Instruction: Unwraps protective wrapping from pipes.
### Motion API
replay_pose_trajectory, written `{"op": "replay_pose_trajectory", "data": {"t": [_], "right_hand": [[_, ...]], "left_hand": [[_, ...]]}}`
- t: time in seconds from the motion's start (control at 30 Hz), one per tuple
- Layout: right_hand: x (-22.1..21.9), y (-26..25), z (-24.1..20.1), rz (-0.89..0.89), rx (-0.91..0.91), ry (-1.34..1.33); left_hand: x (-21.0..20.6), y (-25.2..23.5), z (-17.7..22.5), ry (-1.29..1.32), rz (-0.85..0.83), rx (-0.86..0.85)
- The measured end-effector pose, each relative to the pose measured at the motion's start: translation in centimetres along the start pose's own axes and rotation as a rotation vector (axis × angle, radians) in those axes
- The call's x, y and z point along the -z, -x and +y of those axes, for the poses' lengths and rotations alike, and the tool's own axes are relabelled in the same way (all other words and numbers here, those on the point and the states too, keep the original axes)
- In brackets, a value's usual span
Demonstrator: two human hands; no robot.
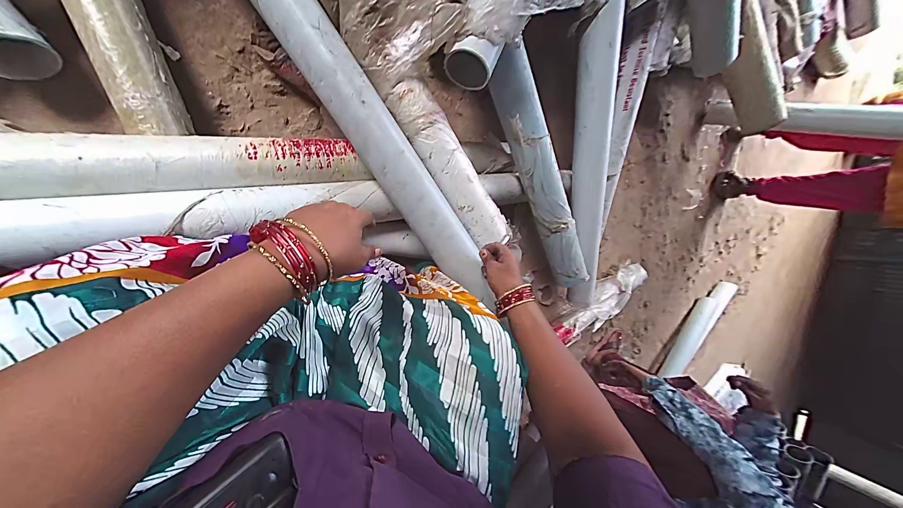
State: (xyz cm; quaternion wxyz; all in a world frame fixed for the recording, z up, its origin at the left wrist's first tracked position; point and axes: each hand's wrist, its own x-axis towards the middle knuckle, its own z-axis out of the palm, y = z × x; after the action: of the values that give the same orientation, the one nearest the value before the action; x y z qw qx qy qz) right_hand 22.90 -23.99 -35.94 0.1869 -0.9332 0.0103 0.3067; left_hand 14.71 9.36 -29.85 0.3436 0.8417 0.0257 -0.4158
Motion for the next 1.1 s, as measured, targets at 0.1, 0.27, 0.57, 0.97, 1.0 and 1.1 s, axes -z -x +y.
{"op": "replay_pose_trajectory", "data": {"t": [0.1, 0.27, 0.57, 0.97, 1.0, 1.1], "right_hand": [[-0.1, -0.6, 0.3, 0.090, 0.040, 0.029], [-1.9, 0.2, 0.4, 0.190, 0.279, 0.048], [-2.9, -0.2, -0.9, 0.204, 0.152, 0.408], [-1.6, 0.3, -1.0, 0.164, 0.106, 0.152], [-1.6, 0.4, -1.6, 0.141, 0.106, 0.223], [-1.3, 0.7, -3.9, 0.036, -0.029, 0.352]], "left_hand": [[-0.1, 0.0, 0.1, -0.005, 0.001, -0.010], [-0.2, -0.1, -0.2, -0.011, -0.011, 0.001], [-0.4, -0.4, -0.2, -0.018, -0.016, 0.001], [-0.2, -0.4, 0.2, -0.018, -0.021, -0.007], [-0.1, -0.3, 0.5, -0.009, -0.033, -0.001], [0.8, 0.4, 1.3, 0.020, -0.098, 0.018]]}}
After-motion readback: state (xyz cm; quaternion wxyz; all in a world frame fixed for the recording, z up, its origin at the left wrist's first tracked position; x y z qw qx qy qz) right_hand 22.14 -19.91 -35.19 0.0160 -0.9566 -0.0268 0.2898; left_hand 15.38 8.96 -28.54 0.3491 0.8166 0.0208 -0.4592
